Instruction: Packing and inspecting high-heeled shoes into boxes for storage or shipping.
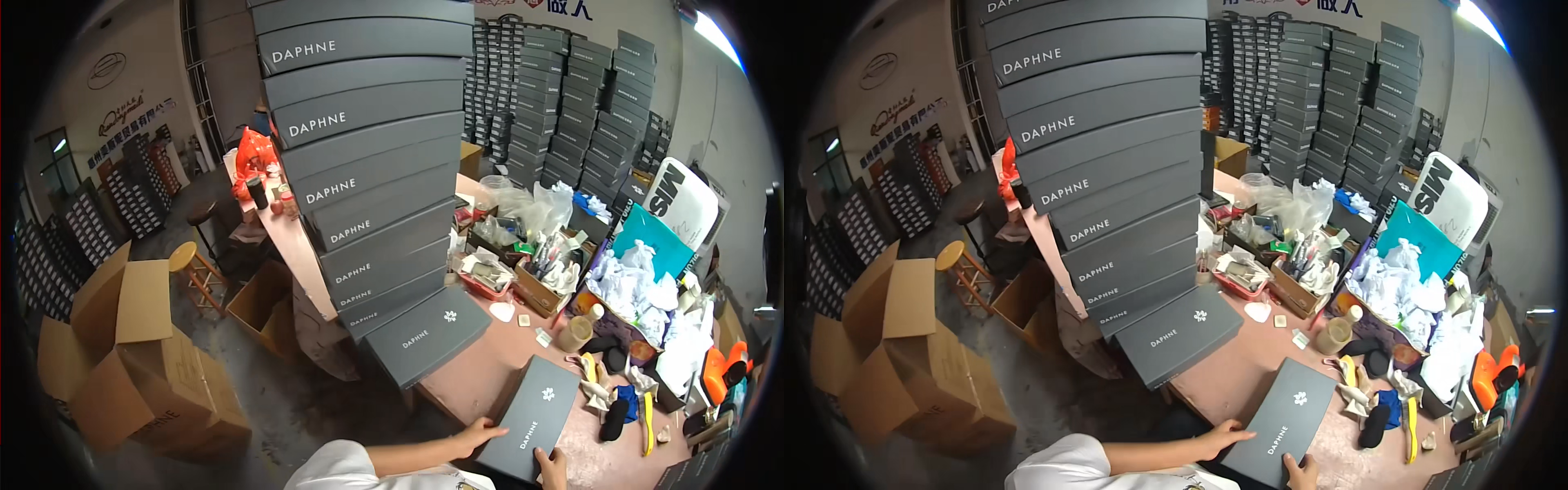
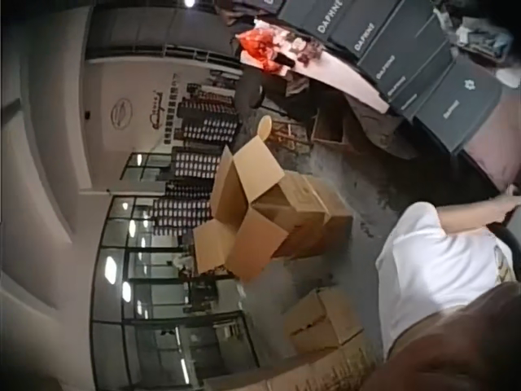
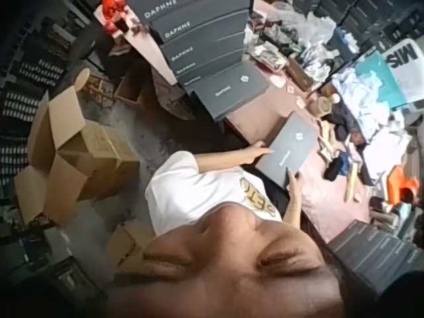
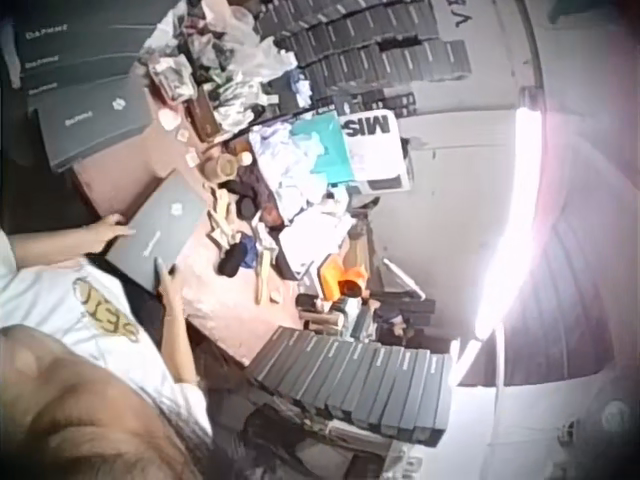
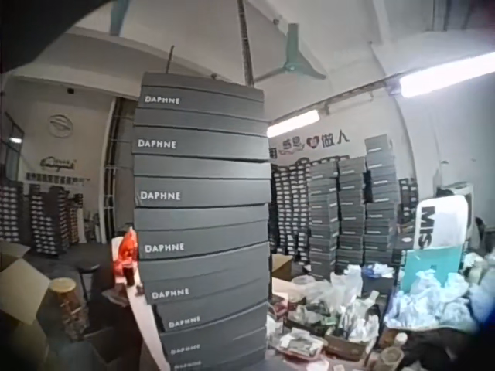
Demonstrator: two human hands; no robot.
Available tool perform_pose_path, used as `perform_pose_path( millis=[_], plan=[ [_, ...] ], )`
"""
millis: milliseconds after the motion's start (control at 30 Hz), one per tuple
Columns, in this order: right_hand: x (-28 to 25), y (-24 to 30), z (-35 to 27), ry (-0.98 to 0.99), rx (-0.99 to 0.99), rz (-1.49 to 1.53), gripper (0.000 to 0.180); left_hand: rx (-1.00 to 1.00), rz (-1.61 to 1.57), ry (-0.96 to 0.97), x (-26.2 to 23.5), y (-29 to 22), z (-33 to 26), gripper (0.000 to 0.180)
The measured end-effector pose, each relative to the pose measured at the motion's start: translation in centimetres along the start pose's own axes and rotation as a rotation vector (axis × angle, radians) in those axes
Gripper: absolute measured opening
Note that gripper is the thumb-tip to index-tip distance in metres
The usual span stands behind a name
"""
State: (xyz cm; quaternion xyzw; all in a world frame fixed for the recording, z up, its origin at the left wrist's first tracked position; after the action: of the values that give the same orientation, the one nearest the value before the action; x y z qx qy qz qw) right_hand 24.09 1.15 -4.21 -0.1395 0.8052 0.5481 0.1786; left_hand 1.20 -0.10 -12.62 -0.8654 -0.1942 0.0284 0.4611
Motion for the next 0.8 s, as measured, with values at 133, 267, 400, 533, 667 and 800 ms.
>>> perform_pose_path(
  millis=[133,267,400,533,667,800],
  plan=[
    [-1.5,-6.9,3.2,0.216,0.213,0.665,0.048,-0.249,-0.308,0.427,1.9,-6.8,-2.8,0.054],
    [-1.0,1.6,-0.6,0.050,0.095,1.014,0.033,0.453,0.132,0.062,-0.6,-9.8,-1.3,0.076],
    [6.9,8.3,-5.2,0.213,-0.005,0.531,0.030,0.842,0.304,0.265,-2.2,-21.3,-5.4,0.086],
    [10.4,12.7,-8.0,0.495,-0.876,-0.079,0.041,1.044,1.303,0.100,-3.0,-20.5,-3.1,0.066],
    [1.6,10.3,-3.6,0.009,-0.621,-0.235,0.042,0.858,1.487,-0.076,-5.4,-17.4,2.9,0.048],
    [-1.5,8.9,0.4,-0.340,-0.746,-0.578,0.050,1.241,0.930,0.228,4.2,-15.9,-1.0,0.057]
  ],
)
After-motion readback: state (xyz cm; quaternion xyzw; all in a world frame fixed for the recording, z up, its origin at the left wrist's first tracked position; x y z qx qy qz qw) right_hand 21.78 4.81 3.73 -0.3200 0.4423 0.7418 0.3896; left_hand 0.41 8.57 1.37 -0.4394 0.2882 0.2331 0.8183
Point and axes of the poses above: each hand's wrist, its own z-axis towards the middle knuckle, its own x-axis out of the palm, y = z × x, the point moved 6 cm from there along z, towards the middle knuckle, and after that the axes turned 13 degrees about -y, right-handed, at the moved point
